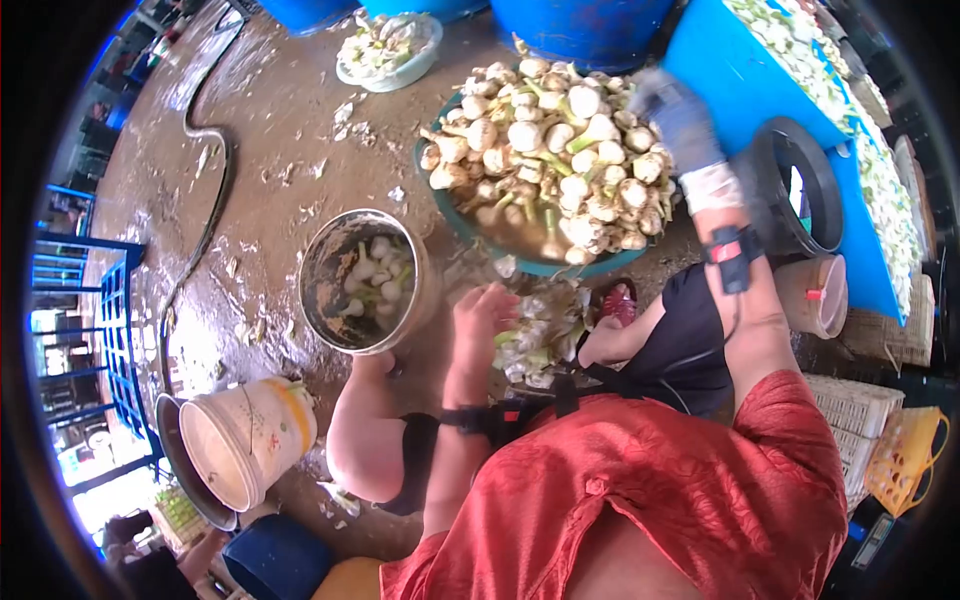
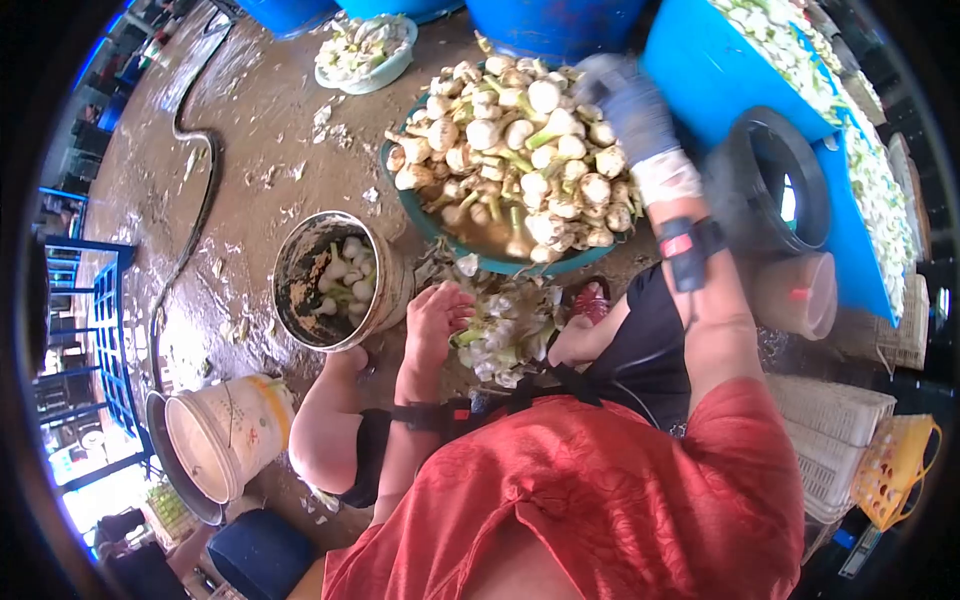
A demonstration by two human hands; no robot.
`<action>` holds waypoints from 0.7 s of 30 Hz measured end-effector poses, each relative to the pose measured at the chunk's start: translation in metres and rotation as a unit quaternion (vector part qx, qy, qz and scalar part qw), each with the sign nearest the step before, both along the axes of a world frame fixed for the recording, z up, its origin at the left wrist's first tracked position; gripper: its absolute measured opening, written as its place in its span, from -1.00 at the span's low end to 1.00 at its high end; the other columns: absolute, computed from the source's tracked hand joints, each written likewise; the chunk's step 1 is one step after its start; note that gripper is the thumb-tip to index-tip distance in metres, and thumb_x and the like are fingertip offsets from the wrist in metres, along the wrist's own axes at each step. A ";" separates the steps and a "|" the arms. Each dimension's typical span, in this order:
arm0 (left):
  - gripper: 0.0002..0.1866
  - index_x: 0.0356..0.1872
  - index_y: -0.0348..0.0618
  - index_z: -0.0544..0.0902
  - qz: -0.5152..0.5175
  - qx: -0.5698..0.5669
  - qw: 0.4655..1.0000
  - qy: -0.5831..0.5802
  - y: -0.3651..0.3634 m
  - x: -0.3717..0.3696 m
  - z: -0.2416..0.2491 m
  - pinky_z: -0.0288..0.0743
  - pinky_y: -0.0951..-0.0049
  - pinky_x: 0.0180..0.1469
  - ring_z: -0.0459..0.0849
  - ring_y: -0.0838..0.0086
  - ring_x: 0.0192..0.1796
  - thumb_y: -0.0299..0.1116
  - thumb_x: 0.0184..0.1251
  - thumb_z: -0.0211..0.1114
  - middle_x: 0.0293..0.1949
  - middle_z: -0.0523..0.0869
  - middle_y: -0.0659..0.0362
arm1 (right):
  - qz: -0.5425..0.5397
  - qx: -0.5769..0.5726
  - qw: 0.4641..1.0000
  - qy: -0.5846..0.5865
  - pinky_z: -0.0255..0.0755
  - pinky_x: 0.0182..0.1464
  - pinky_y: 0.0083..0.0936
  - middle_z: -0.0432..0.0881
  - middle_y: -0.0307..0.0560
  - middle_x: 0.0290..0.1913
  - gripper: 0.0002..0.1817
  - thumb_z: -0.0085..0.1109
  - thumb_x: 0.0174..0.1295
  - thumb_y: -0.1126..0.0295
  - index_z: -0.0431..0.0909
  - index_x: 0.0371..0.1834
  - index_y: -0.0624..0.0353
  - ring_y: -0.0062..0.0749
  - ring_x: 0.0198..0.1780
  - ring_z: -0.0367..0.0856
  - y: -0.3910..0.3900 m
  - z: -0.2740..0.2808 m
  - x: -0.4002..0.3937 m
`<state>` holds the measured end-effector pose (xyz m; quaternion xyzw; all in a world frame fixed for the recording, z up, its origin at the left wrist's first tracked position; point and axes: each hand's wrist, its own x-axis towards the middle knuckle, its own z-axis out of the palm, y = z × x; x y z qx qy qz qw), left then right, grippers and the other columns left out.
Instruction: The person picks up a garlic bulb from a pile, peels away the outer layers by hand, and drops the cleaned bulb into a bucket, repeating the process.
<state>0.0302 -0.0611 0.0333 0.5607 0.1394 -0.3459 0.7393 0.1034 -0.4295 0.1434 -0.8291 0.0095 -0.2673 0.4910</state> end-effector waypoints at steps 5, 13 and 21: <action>-0.74 -0.24 -0.22 0.54 0.007 -0.008 1.000 0.010 0.000 0.000 0.000 0.50 0.56 -0.39 0.66 0.47 -0.41 -0.20 0.33 0.18 -0.34 0.70 0.07 | 0.218 -0.330 0.840 0.372 0.53 -0.14 -0.23 0.66 0.14 -0.29 -0.52 0.01 0.27 -0.03 0.57 -0.19 0.24 -0.07 -0.23 0.65 0.138 -0.142 0.008; -0.75 -0.27 -0.25 0.57 0.028 -0.010 0.999 0.015 0.001 0.001 0.009 0.51 0.56 -0.37 0.65 0.49 -0.37 -0.22 0.35 0.17 -0.31 0.70 0.06 | -0.135 -0.061 0.839 0.524 0.43 0.02 -0.21 0.62 0.17 -0.10 -0.60 0.23 0.05 0.12 0.56 -0.17 0.20 0.07 -0.05 0.58 0.179 -0.263 0.024; -0.70 -0.06 -0.22 0.50 0.102 0.018 0.994 0.033 -0.003 0.005 0.008 0.51 0.56 -0.37 0.65 0.46 -0.33 -0.21 0.36 0.15 -0.22 0.64 0.09 | 0.043 0.355 0.868 0.345 0.48 -0.17 -0.55 0.64 -0.17 -0.30 -0.68 0.23 0.20 0.14 0.61 -0.22 0.19 -0.45 -0.25 0.62 0.185 -0.211 -0.018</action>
